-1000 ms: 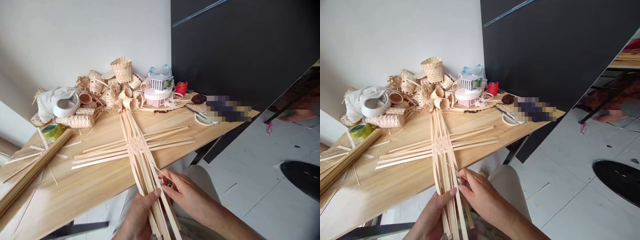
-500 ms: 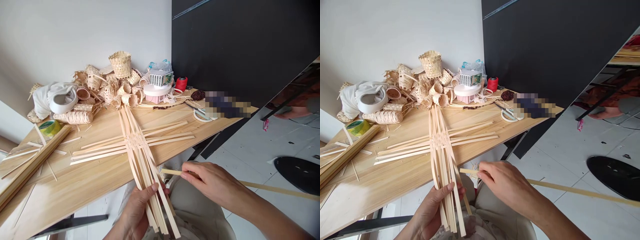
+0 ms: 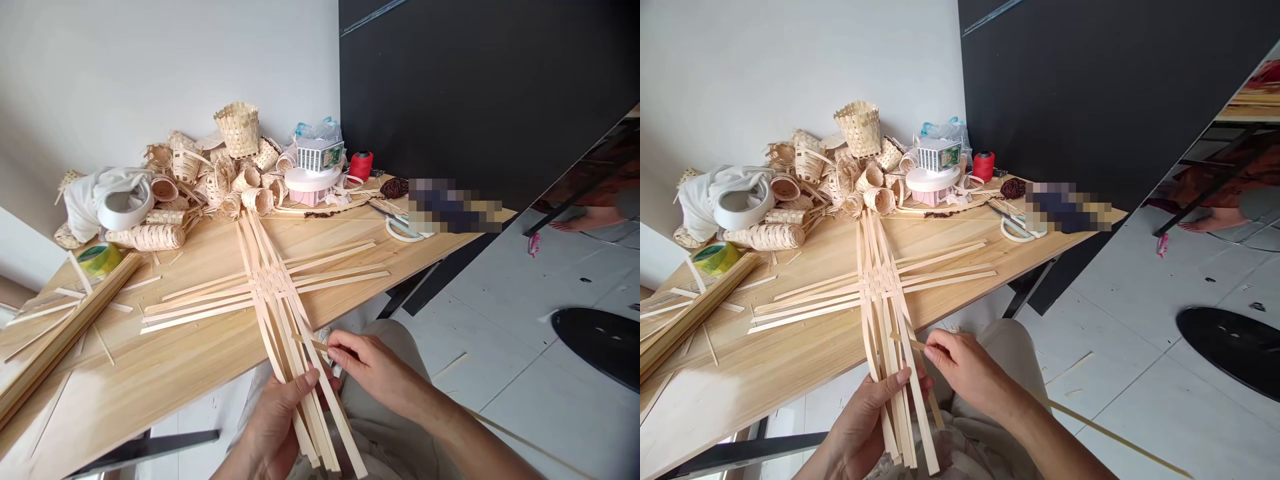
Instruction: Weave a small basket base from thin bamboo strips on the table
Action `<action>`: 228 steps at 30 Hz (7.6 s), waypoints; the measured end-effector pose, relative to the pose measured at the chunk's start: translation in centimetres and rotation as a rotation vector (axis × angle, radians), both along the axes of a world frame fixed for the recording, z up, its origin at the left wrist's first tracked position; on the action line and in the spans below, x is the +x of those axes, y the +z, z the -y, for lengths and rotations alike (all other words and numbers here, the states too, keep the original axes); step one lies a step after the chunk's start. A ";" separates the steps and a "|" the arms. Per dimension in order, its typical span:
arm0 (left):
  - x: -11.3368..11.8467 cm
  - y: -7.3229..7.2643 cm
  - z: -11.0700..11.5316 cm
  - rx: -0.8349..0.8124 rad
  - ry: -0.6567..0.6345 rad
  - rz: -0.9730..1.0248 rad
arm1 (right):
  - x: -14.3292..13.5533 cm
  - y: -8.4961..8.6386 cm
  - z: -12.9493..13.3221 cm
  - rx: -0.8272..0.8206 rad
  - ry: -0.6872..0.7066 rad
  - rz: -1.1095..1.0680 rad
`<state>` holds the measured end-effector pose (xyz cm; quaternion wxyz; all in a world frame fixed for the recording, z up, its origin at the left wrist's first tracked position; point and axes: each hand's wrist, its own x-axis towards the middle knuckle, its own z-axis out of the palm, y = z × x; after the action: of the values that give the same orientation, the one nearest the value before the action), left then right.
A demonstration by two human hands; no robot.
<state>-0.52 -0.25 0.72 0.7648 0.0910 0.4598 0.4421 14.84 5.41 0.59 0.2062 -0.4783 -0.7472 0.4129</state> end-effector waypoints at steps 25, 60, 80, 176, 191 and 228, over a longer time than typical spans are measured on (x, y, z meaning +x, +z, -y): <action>-0.4 0.4 0.4 0.010 0.019 -0.038 | 1.0 2.0 -0.6 0.101 0.052 0.016; -1.5 -0.5 0.5 0.105 0.094 -0.007 | 2.0 2.1 -1.2 0.103 0.088 0.115; -1.3 -0.7 0.5 0.055 0.126 0.001 | 5.1 2.7 -1.4 0.077 0.105 0.215; 0.1 -0.9 0.0 0.036 -0.004 -0.039 | 3.0 -1.8 0.3 -0.343 -0.134 -0.367; 0.1 -0.5 0.1 -0.005 0.011 -0.048 | 3.5 3.9 1.7 0.237 -0.046 0.033; -0.6 -1.0 0.6 -0.050 0.037 0.012 | 1.3 -2.1 -1.0 -0.327 -0.040 -0.392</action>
<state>-1.15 -0.84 -0.30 0.7613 0.0608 0.4675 0.4452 16.12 6.44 -1.48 0.2751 -0.4310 -0.6065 0.6089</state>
